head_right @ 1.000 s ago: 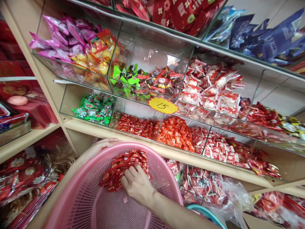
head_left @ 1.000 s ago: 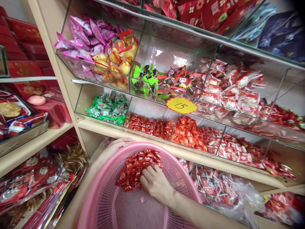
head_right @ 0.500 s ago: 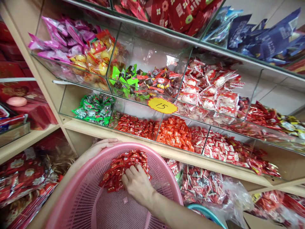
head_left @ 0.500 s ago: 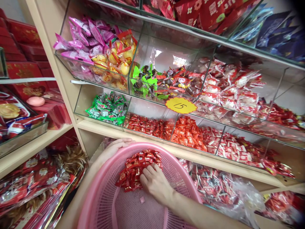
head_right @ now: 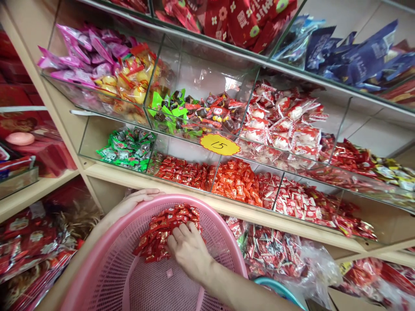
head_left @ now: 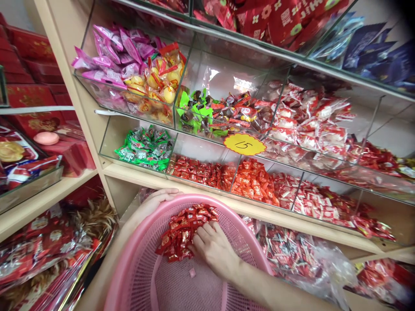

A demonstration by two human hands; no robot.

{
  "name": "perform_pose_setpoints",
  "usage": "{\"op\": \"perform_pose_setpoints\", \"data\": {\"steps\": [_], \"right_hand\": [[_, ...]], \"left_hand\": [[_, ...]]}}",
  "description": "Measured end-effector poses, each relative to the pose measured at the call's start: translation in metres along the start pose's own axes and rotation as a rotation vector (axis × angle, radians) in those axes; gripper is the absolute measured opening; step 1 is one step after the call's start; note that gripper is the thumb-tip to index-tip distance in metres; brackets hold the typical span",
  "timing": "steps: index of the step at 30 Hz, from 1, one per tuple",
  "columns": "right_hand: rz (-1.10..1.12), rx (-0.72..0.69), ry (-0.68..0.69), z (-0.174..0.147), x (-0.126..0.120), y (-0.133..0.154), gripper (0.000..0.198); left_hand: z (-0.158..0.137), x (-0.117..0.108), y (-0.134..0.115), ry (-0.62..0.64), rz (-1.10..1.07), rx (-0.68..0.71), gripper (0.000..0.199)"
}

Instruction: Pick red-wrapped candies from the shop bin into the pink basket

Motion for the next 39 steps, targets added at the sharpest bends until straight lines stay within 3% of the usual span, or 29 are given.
{"op": "perform_pose_setpoints", "data": {"steps": [5, 8, 10, 12, 16, 21, 30, 35, 39], "right_hand": [[-0.032, 0.044, -0.087, 0.041, -0.047, -0.033, 0.027], [-0.048, 0.191, 0.016, 0.080, -0.061, -0.081, 0.021], [-0.022, 0.296, 0.149, 0.101, -0.054, -0.114, 0.013], [0.023, 0.388, 0.299, 0.114, -0.038, -0.142, 0.020], [0.063, 0.449, 0.430, 0.122, -0.004, -0.168, 0.034], [0.093, 0.470, 0.478, 0.120, 0.014, -0.170, 0.042], [0.124, 0.506, 0.398, 0.116, 0.008, -0.173, 0.046], [0.181, 0.485, 0.277, 0.112, -0.022, -0.164, 0.043], [0.389, 0.351, -0.035, 0.099, -0.074, -0.126, 0.032]], "left_hand": [[-0.005, 0.001, -0.009, -0.016, -0.016, -0.004, 0.033], [-0.004, -0.001, -0.006, -0.018, 0.016, -0.020, 0.037], [-0.002, 0.000, -0.002, 0.014, -0.007, -0.033, 0.040], [-0.001, 0.001, 0.002, 0.032, -0.022, -0.056, 0.042], [-0.001, -0.001, 0.003, -0.001, 0.009, -0.084, 0.040], [-0.001, -0.004, 0.004, -0.019, 0.026, -0.077, 0.039], [-0.002, -0.004, 0.003, -0.045, 0.000, -0.101, 0.037], [-0.002, -0.002, 0.002, -0.019, -0.006, -0.062, 0.039], [-0.007, -0.001, -0.010, -0.066, -0.009, -0.022, 0.032]]}}
Point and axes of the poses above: each hand's wrist, its own z-axis towards the middle knuckle, its own x-axis out of the palm, y = z × x, the point moved 7 cm from there along z, towards the middle knuckle, and after that the axes turned 10 degrees about z, right-handed, at the moved point
